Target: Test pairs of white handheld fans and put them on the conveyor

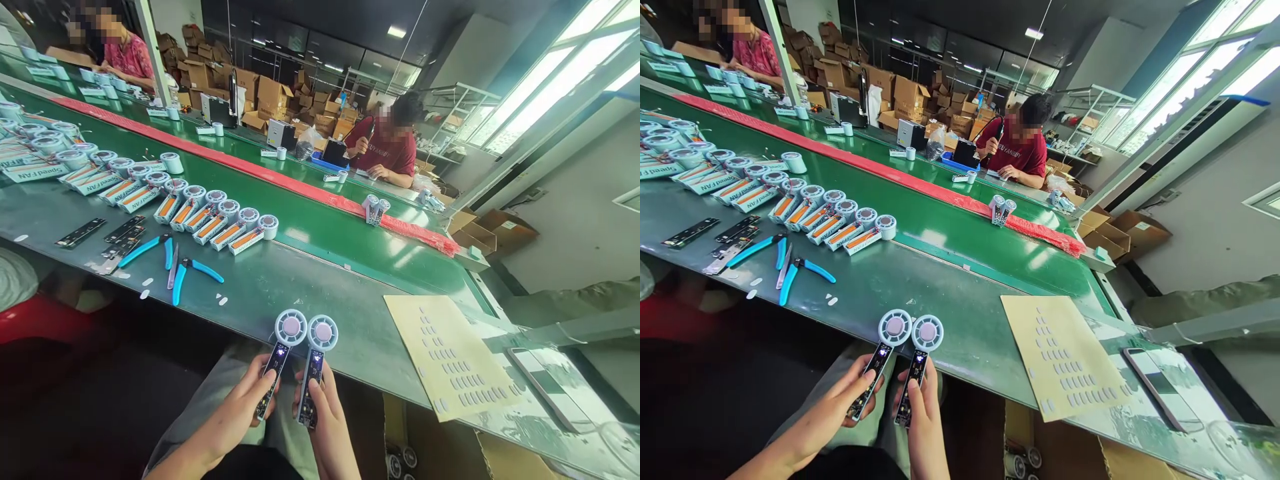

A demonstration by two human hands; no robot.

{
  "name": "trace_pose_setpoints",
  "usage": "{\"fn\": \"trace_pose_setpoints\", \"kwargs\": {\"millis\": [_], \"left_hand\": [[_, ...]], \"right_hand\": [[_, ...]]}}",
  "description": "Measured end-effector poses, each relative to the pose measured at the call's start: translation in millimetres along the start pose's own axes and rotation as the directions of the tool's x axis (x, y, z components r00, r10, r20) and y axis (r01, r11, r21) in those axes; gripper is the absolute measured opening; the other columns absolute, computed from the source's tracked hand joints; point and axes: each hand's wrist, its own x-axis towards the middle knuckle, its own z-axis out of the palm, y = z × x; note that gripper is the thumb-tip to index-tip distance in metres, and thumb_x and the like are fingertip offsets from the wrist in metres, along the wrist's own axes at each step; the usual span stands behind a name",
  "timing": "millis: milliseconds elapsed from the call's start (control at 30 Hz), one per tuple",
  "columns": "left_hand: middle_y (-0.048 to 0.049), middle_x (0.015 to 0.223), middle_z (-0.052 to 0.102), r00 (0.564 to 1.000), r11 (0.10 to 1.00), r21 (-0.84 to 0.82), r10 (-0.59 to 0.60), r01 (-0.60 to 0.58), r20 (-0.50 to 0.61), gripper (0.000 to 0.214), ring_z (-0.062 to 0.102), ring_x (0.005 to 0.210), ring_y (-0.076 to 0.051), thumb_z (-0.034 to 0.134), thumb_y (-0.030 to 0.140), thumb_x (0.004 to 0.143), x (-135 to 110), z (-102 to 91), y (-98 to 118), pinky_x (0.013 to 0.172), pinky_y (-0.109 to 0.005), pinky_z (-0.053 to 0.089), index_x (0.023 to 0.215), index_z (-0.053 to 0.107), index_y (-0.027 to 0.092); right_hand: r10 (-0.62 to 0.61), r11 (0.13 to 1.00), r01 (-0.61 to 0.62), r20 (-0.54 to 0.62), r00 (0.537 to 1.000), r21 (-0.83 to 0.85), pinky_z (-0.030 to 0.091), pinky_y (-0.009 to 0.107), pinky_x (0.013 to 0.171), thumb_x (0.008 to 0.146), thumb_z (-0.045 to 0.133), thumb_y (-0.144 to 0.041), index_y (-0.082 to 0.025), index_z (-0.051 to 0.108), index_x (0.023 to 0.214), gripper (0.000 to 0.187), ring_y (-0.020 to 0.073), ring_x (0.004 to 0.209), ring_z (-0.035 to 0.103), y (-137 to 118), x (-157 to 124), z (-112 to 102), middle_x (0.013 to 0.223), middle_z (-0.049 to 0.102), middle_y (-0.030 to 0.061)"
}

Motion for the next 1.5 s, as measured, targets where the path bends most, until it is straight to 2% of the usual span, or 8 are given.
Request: {"fn": "trace_pose_setpoints", "kwargs": {"millis": [133,300,433,567,667,900,1200,1500], "left_hand": [[0.0027,0.09,0.046,1.0,1.0,-0.017,-0.013,0.014,0.005,0.039,0.039,0.069,-0.012,0.035,0.058,0.085,-1.6,-2.7,0.2,0.063,-0.026,0.023,0.118,0.037,0.035],[0.0027,0.088,0.045,0.999,0.997,-0.07,0.021,-0.019,0.039,0.042,0.036,0.07,-0.011,0.038,0.057,0.085,-2.0,-0.9,-2.9,0.059,-0.027,0.019,0.121,0.036,0.035],[0.002,0.089,0.044,0.999,0.993,-0.108,0.052,-0.05,0.013,0.042,0.036,0.067,-0.011,0.038,0.055,0.086,-1.0,2.2,-4.1,0.057,-0.027,0.019,0.121,0.037,0.032],[0.0023,0.092,0.047,1.0,0.999,-0.046,0.014,-0.014,0.005,0.041,0.04,0.072,-0.012,0.037,0.056,0.086,-1.4,0.2,-2.5,0.06,-0.026,0.023,0.122,0.036,0.036],[0.0018,0.087,0.048,1.0,1.0,0.02,-0.023,0.023,-0.005,0.043,0.039,0.072,-0.012,0.036,0.056,0.086,-2.8,-1.4,-0.6,0.064,-0.026,0.026,0.123,0.036,0.034],[0.0015,0.082,0.042,0.998,0.993,-0.102,0.06,-0.058,0.019,0.05,0.035,0.067,-0.011,0.04,0.056,0.084,-1.9,3.3,-7.1,0.056,-0.026,0.019,0.125,0.032,0.028],[0.0007,0.092,0.043,0.994,0.993,-0.1,0.077,-0.068,0.083,0.047,0.036,0.07,-0.012,0.036,0.057,0.086,3.6,-0.7,-12.6,0.056,-0.027,0.021,0.123,0.031,0.03],[0.0011,0.094,0.045,0.998,0.997,-0.068,0.049,-0.047,0.033,0.047,0.039,0.071,-0.013,0.038,0.059,0.083,1.5,3.4,-6.9,0.058,-0.027,0.022,0.122,0.031,0.033]], "right_hand": [[0.024,0.998,-0.024,0.008,1.0,0.052,0.037,0.027,0.065,0.081,0.053,-0.05,-0.027,0.034,0.125,0.052,0.0154,0.074,0.045,-2.4,-2.2,1.7,0.095,0.054,0.0007],[0.03,0.997,-0.032,0.026,0.999,0.07,0.036,0.028,0.07,0.084,0.049,-0.051,-0.027,0.036,0.125,0.05,0.0167,0.079,0.043,-7.8,-6.1,2.9,0.097,0.054,0.0017],[0.025,0.998,-0.026,0.025,0.999,0.053,0.036,0.029,0.071,0.084,0.049,-0.052,-0.027,0.035,0.126,0.051,0.017,0.079,0.044,-7.0,-6.5,3.9,0.098,0.053,0.0019],[-0.002,0.999,0.001,0.014,1.0,0.042,0.037,0.029,0.075,0.084,0.049,-0.051,-0.028,0.034,0.126,0.05,0.0166,0.081,0.044,-4.8,-6.0,5.4,0.097,0.052,0.0007],[0.008,0.999,-0.008,0.003,1.0,0.031,0.037,0.026,0.071,0.083,0.051,-0.051,-0.027,0.035,0.124,0.05,0.0152,0.079,0.044,-5.8,-6.6,5.9,0.097,0.053,0.0],[0.011,0.997,-0.014,0.028,1.0,0.075,0.037,0.027,0.071,0.084,0.048,-0.052,-0.026,0.033,0.128,0.053,0.016,0.08,0.045,-3.0,-5.2,2.0,0.099,0.054,0.002],[0.006,0.997,-0.008,0.017,1.0,0.08,0.036,0.029,0.069,0.083,0.049,-0.051,-0.027,0.034,0.128,0.053,0.0171,0.079,0.044,-4.3,-4.6,3.9,0.099,0.053,0.0028],[-0.003,0.997,0.001,0.025,1.0,0.077,0.035,0.029,0.07,0.083,0.05,-0.049,-0.027,0.036,0.127,0.051,0.016,0.077,0.044,-4.0,-5.9,2.3,0.096,0.054,0.001]]}}
